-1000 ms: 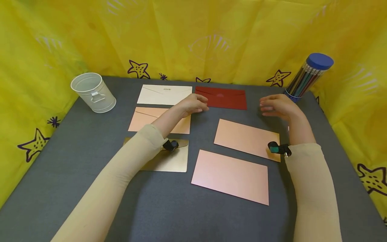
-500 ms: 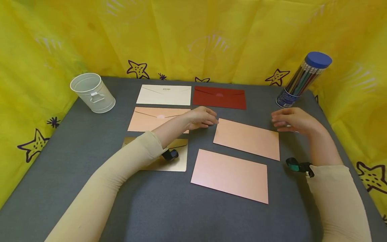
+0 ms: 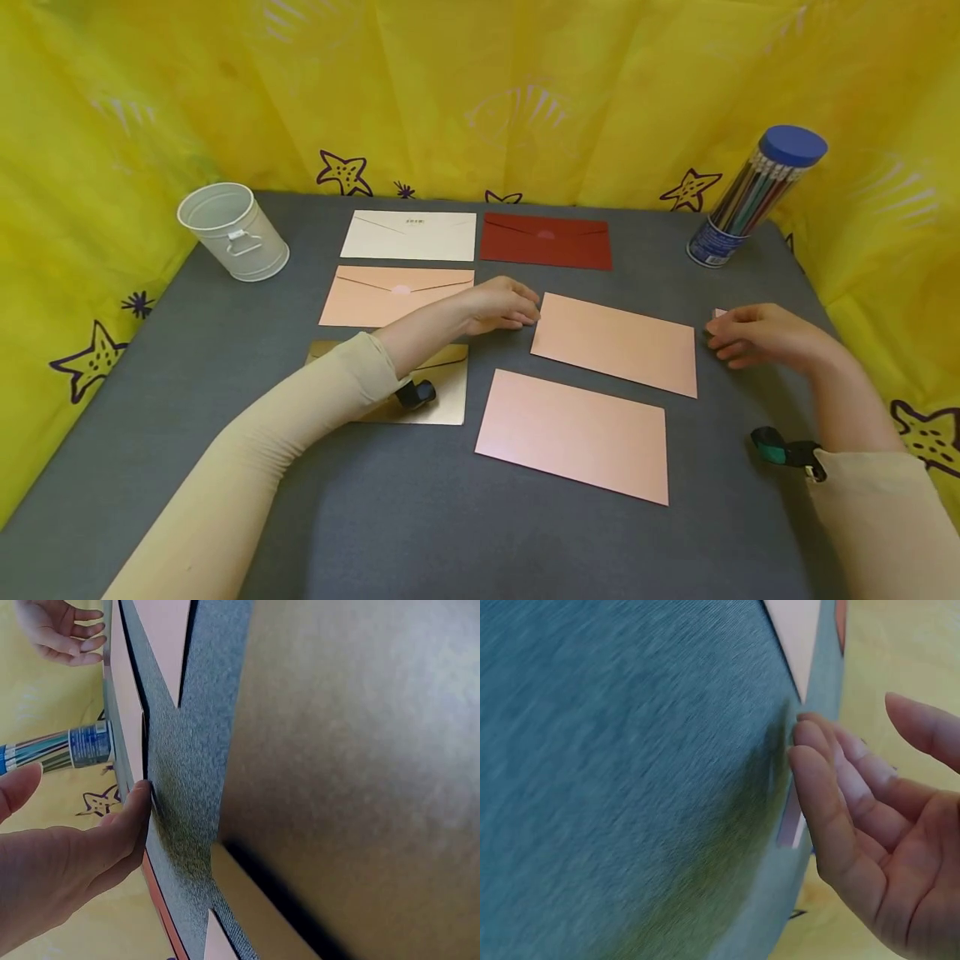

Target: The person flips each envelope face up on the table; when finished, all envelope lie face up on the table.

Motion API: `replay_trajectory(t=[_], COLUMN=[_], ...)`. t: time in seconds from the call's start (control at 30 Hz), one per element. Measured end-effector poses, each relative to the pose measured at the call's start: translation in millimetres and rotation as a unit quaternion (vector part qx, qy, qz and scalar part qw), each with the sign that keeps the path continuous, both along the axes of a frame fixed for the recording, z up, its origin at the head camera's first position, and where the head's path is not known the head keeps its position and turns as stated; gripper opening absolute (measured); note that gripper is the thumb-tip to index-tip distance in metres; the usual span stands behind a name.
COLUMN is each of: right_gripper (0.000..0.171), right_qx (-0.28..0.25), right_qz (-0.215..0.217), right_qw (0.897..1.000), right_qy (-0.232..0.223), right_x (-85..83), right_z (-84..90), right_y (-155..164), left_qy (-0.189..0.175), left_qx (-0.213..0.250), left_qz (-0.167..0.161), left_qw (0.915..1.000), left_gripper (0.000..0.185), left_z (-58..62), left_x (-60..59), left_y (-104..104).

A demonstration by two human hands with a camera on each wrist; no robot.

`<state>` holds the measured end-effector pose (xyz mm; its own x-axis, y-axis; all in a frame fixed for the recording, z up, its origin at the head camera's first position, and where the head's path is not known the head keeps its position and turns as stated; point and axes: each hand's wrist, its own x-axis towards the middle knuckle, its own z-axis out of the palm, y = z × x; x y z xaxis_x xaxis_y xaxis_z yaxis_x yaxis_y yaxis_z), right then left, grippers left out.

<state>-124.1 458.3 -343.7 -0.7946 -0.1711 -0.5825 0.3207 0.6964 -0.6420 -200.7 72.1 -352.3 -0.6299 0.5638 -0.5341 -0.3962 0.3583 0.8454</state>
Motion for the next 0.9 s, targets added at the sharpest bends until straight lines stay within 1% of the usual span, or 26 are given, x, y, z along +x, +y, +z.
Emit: replay_trajectory(t=[0.07, 0.13, 0.2, 0.4, 0.53, 0.7, 0.83, 0.9], right_gripper=[0.044, 0.031, 0.025, 0.023, 0.023, 0.027, 0.025, 0.023], right_qx=[0.003, -0.002, -0.003, -0.011, -0.018, -0.036, -0.039, -0.034], right_qz=[0.000, -0.001, -0.007, -0.015, -0.019, -0.022, -0.022, -0.032], right_qw=[1.000, 0.999, 0.999, 0.997, 0.996, 0.996, 0.997, 0.998], right_qy=[-0.015, -0.033, -0.048, -0.071, -0.084, -0.084, -0.060, -0.045], right_x=[2.1, 3.6, 4.6, 3.8, 0.0, -3.8, -5.0, -5.5], right_z=[-1.9, -3.8, -5.4, -8.5, -9.6, -9.8, -10.5, -10.6], right_y=[2.0, 3.4, 4.0, 0.4, -5.0, -7.1, -9.4, -11.9], left_qy=[-0.001, -0.003, -0.005, -0.006, -0.008, -0.014, -0.031, -0.039], left_qx=[0.003, 0.006, 0.009, 0.010, 0.015, 0.025, 0.040, 0.048], left_qz=[0.000, 0.000, 0.000, 0.003, 0.017, 0.043, 0.072, 0.087], left_qw=[1.0000, 1.0000, 0.9999, 0.9999, 0.9997, 0.9987, 0.9961, 0.9943], left_gripper=[0.051, 0.049, 0.049, 0.048, 0.046, 0.046, 0.046, 0.043], left_z=[-0.2, -0.3, -1.3, -3.5, -4.0, -4.8, -5.5, -6.1], left_x=[1.5, 2.8, 3.5, 3.3, 2.9, 2.5, 2.2, 1.8], left_y=[0.2, 0.8, 1.6, 4.1, 4.3, 3.8, 2.9, 2.5])
